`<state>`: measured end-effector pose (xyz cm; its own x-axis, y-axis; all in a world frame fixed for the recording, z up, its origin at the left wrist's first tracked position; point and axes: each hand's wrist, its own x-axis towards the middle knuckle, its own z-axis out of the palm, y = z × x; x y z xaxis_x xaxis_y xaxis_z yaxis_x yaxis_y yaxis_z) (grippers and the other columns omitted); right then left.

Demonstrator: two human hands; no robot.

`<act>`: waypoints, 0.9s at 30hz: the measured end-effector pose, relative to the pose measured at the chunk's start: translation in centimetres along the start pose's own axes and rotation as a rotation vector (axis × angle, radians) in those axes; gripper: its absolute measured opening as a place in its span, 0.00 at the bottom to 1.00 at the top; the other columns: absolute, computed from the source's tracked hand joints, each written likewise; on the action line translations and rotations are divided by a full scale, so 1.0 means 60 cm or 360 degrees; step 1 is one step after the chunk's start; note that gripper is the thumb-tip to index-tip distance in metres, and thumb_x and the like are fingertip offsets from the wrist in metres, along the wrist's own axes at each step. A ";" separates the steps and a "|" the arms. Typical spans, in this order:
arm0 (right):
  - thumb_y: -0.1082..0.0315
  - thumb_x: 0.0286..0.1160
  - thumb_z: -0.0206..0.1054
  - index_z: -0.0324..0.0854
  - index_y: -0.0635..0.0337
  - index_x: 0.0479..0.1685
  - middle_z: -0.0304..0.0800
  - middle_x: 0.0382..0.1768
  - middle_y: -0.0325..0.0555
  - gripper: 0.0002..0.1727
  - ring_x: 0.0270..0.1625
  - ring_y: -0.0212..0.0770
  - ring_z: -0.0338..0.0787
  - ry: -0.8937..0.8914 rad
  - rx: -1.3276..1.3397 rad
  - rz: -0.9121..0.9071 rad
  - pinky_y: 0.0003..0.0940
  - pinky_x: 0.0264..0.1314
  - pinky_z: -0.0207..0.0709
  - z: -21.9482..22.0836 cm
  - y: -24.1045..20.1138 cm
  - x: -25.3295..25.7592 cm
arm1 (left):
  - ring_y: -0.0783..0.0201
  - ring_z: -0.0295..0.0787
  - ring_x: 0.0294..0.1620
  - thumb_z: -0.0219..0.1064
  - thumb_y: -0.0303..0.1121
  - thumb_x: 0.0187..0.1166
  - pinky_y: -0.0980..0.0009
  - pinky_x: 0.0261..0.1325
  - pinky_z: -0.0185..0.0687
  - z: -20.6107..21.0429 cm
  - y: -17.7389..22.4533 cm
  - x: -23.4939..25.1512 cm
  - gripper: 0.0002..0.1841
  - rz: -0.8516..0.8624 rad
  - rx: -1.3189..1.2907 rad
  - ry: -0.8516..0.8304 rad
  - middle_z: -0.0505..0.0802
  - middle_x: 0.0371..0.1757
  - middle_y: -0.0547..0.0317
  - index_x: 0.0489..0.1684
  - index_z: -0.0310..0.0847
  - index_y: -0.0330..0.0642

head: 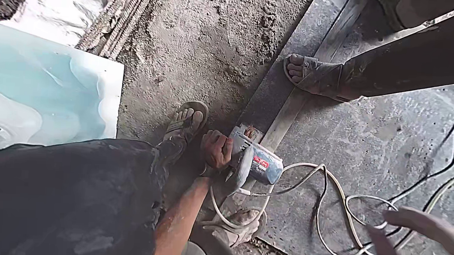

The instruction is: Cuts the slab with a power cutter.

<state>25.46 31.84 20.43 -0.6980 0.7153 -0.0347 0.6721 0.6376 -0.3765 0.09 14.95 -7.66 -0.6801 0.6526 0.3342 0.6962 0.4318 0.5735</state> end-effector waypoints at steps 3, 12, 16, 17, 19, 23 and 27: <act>0.51 0.74 0.75 0.88 0.61 0.43 0.93 0.35 0.55 0.20 0.40 0.52 0.94 -0.0462 -0.0162 -0.0284 0.46 0.44 0.86 0.048 -0.068 0.006 | 0.52 0.88 0.36 0.46 0.51 0.88 0.57 0.44 0.80 0.003 0.000 0.000 0.31 -0.0012 -0.0020 -0.0021 0.89 0.26 0.49 0.16 0.81 0.41; 0.42 0.74 0.68 0.88 0.62 0.41 0.92 0.34 0.53 0.28 0.34 0.53 0.94 -0.1095 -0.0009 0.0240 0.49 0.30 0.84 0.282 -0.145 -0.035 | 0.51 0.87 0.35 0.46 0.50 0.87 0.57 0.42 0.78 0.005 0.009 0.015 0.31 -0.0042 -0.0032 -0.0011 0.88 0.25 0.48 0.14 0.79 0.41; 0.46 0.72 0.71 0.88 0.58 0.34 0.91 0.27 0.48 0.22 0.26 0.49 0.93 -0.0811 0.0085 0.0196 0.47 0.23 0.82 0.325 -0.147 -0.061 | 0.51 0.87 0.35 0.47 0.48 0.86 0.58 0.42 0.78 0.007 0.010 0.018 0.29 -0.0026 -0.0040 -0.0003 0.88 0.25 0.48 0.13 0.79 0.40; 0.47 0.74 0.69 0.88 0.57 0.34 0.92 0.28 0.48 0.21 0.27 0.49 0.93 -0.0840 0.0115 0.0215 0.47 0.25 0.82 0.327 -0.149 -0.061 | 0.51 0.87 0.35 0.47 0.47 0.86 0.58 0.42 0.78 0.008 0.009 0.019 0.29 -0.0015 -0.0039 -0.0004 0.88 0.25 0.48 0.13 0.79 0.40; 0.48 0.74 0.68 0.86 0.55 0.29 0.90 0.24 0.45 0.19 0.23 0.46 0.91 -0.0694 0.0123 0.0184 0.44 0.19 0.80 0.336 -0.151 -0.061 | 0.51 0.87 0.35 0.48 0.47 0.86 0.58 0.43 0.78 0.012 0.012 0.020 0.29 -0.0011 -0.0041 0.0005 0.88 0.25 0.47 0.13 0.79 0.40; 0.47 0.84 0.59 0.87 0.58 0.30 0.91 0.28 0.48 0.25 0.29 0.49 0.94 -0.0837 0.0140 0.0300 0.48 0.26 0.82 0.324 -0.162 -0.029 | 0.51 0.88 0.35 0.48 0.47 0.86 0.58 0.43 0.78 0.015 0.010 0.025 0.29 -0.0021 -0.0039 0.0011 0.89 0.26 0.48 0.13 0.79 0.40; 0.48 0.84 0.60 0.87 0.57 0.30 0.91 0.27 0.48 0.24 0.28 0.49 0.94 -0.0804 0.0119 0.0353 0.47 0.25 0.82 0.323 -0.165 -0.025 | 0.50 0.88 0.36 0.48 0.47 0.86 0.57 0.44 0.78 0.019 0.011 0.026 0.29 -0.0030 -0.0061 0.0000 0.88 0.26 0.48 0.14 0.80 0.40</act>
<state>15.06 18.88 6.26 -0.5860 0.5922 -0.5531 0.8098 0.4524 -0.3736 -0.25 16.96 -7.63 -0.6929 0.6445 0.3232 0.6740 0.4197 0.6079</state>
